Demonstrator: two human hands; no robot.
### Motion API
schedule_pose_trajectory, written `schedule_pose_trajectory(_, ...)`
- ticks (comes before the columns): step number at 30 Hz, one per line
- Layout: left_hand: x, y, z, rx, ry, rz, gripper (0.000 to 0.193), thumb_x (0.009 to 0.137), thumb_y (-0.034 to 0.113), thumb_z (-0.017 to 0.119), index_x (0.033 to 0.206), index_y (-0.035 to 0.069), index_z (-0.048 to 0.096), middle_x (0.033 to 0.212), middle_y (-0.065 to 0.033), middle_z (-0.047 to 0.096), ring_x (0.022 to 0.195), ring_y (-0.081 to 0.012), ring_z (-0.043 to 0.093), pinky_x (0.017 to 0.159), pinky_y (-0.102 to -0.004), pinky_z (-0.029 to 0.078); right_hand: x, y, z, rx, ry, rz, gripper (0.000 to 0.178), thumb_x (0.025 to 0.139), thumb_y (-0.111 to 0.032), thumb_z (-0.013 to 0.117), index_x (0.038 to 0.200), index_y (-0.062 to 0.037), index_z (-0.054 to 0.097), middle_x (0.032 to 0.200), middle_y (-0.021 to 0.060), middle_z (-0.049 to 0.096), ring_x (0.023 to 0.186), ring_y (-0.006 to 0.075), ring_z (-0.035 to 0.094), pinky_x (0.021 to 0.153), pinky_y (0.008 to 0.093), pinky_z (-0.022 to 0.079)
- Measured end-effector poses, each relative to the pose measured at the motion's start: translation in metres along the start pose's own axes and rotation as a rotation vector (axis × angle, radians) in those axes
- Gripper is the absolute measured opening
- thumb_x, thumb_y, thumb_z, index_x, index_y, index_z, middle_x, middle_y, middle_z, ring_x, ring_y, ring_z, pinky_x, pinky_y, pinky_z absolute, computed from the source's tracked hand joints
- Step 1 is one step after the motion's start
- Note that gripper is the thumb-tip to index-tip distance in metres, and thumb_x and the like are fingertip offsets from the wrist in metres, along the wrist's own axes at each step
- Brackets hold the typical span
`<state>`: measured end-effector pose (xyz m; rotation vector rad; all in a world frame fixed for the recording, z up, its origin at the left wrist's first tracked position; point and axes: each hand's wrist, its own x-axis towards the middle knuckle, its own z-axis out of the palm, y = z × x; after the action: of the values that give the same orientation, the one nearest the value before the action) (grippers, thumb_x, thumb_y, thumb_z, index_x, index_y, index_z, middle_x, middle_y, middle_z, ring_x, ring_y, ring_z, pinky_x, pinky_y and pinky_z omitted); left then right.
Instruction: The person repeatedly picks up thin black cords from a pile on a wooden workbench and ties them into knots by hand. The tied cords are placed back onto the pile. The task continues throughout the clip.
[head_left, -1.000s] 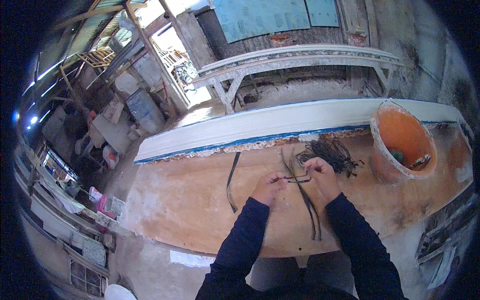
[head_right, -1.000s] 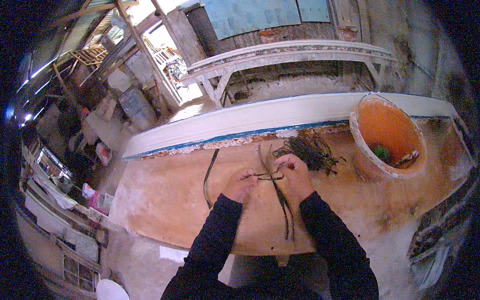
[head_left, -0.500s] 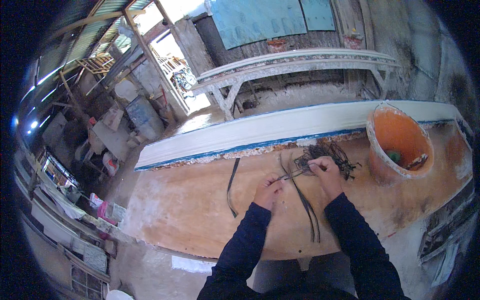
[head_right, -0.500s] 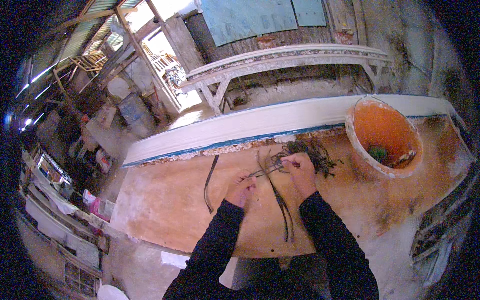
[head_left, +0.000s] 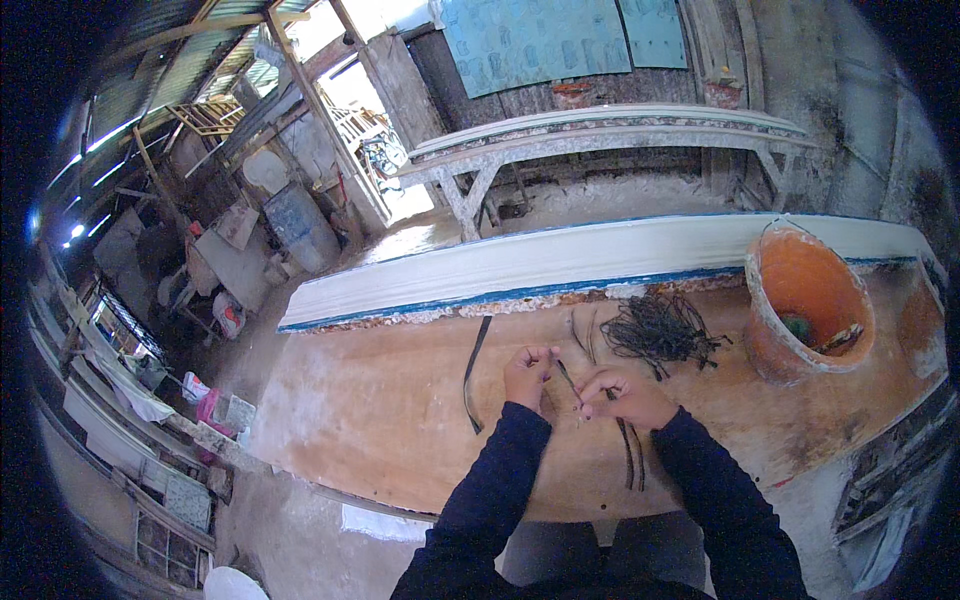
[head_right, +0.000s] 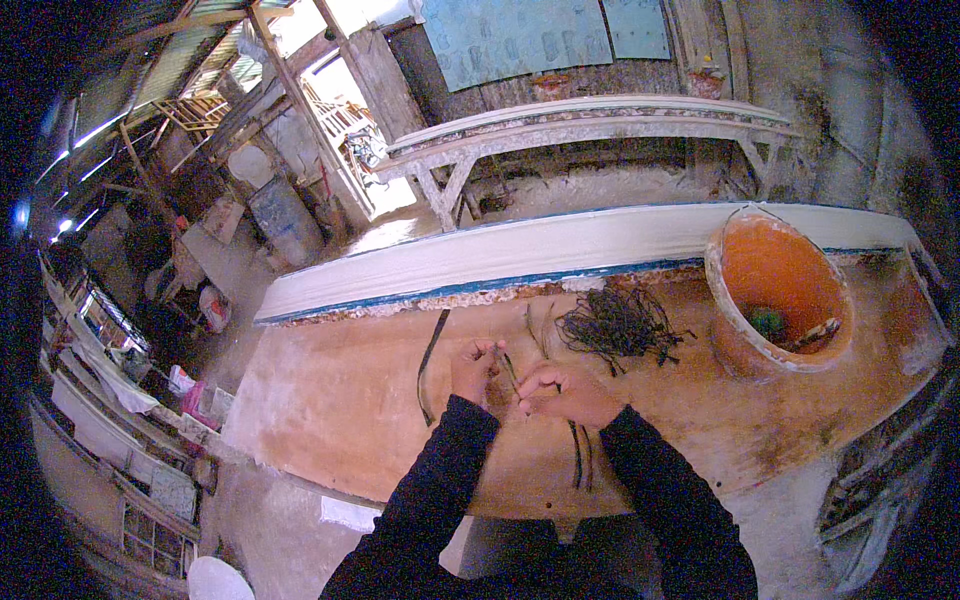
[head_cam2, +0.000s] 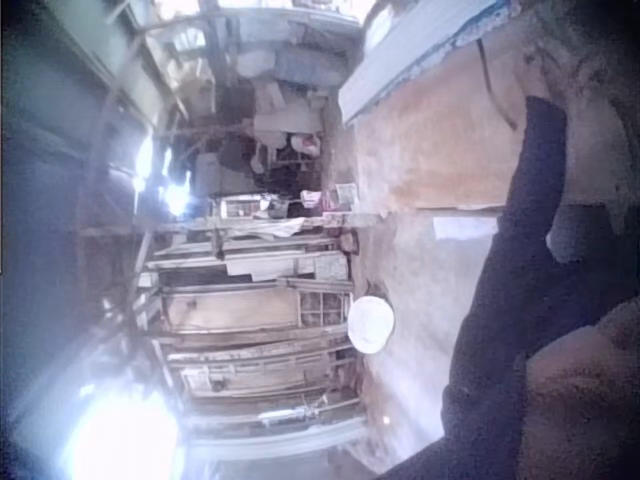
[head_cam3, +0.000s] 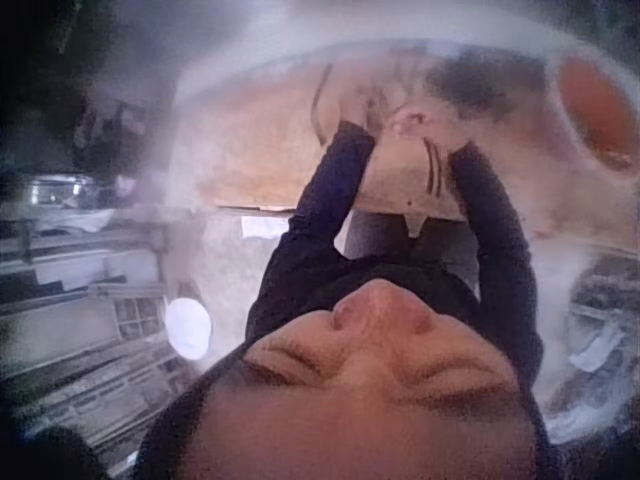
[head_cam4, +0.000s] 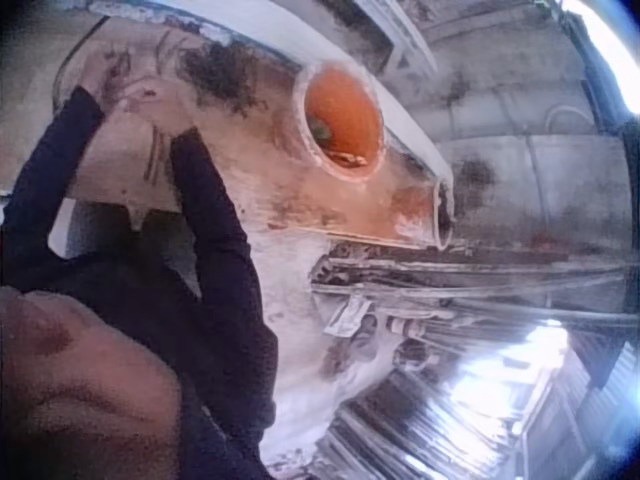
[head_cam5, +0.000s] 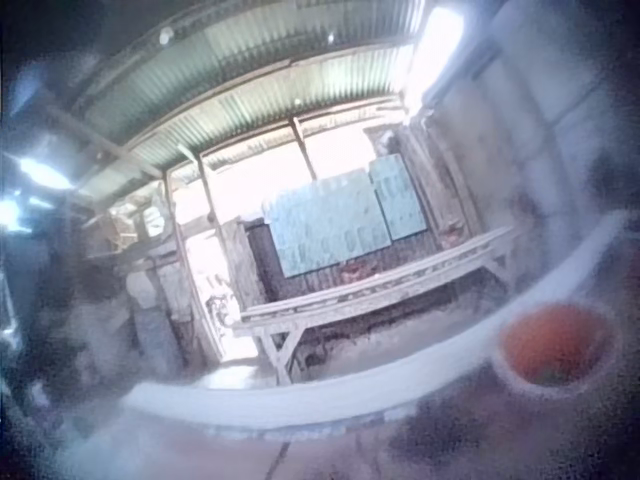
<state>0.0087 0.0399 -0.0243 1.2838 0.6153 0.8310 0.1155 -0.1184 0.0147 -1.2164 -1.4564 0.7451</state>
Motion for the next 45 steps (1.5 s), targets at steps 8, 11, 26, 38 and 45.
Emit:
schedule_pose_trajectory(8,-0.011,0.001,0.013,0.112,-0.232,-0.046,0.004,0.076,0.008,0.061,0.079,0.006,0.059,0.079,-0.0014,0.062,0.066,-0.0095,0.053,0.06,-0.0199,0.04,0.001,-0.002,-0.011,0.117,0.351,0.106,0.011,0.07,-0.01,0.068,0.074,-0.0036,0.06,0.071,-0.0013,0.056,0.069,0.0079,0.051,0.064,0.0229,0.041)
schedule_pose_trajectory(11,-0.013,-0.003,0.014,0.149,-0.397,-0.002,0.008,0.075,0.012,0.065,0.078,0.007,0.058,0.075,0.0014,0.059,0.068,-0.0083,0.052,0.061,-0.0198,0.04,0.003,0.018,-0.017,0.0,0.588,0.14,0.01,0.068,-0.006,0.066,0.075,-0.0042,0.058,0.068,-0.0007,0.053,0.066,0.0085,0.05,0.062,0.0225,0.04)
schedule_pose_trajectory(26,-0.003,0.001,0.0,0.116,-0.266,0.025,0.01,0.076,0.011,0.059,0.068,0.007,0.055,0.059,0.0052,0.046,0.057,-0.0046,0.043,0.054,-0.0206,0.034,0.005,0.027,-0.012,-0.42,0.854,0.036,0.007,0.073,-0.004,0.06,0.08,-0.0042,0.062,0.082,0.0088,0.049,0.078,0.0236,0.051,0.074,0.0319,0.042)
schedule_pose_trajectory(38,0.011,-0.009,-0.003,0.196,0.087,0.207,0.01,0.076,0.01,0.064,0.072,0.002,0.057,0.066,-0.0007,0.058,0.059,-0.007,0.05,0.058,-0.0213,0.041,0.002,0.007,0.03,-0.269,0.097,-0.213,0.016,0.076,-0.014,0.064,0.088,-0.0041,0.065,0.093,0.0084,0.055,0.093,0.0204,0.051,0.082,0.0304,0.041)
schedule_pose_trajectory(45,0.005,-0.016,-0.003,0.018,-0.09,-0.007,0.007,0.076,0.004,0.061,0.073,0.001,0.056,0.068,-0.0004,0.059,0.062,-0.0067,0.052,0.06,-0.0204,0.042,0.002,-0.01,0.021,-0.135,0.1,-0.015,0.014,0.072,-0.011,0.068,0.083,-0.0027,0.063,0.084,0.0064,0.057,0.081,0.0177,0.055,0.076,0.0273,0.041)
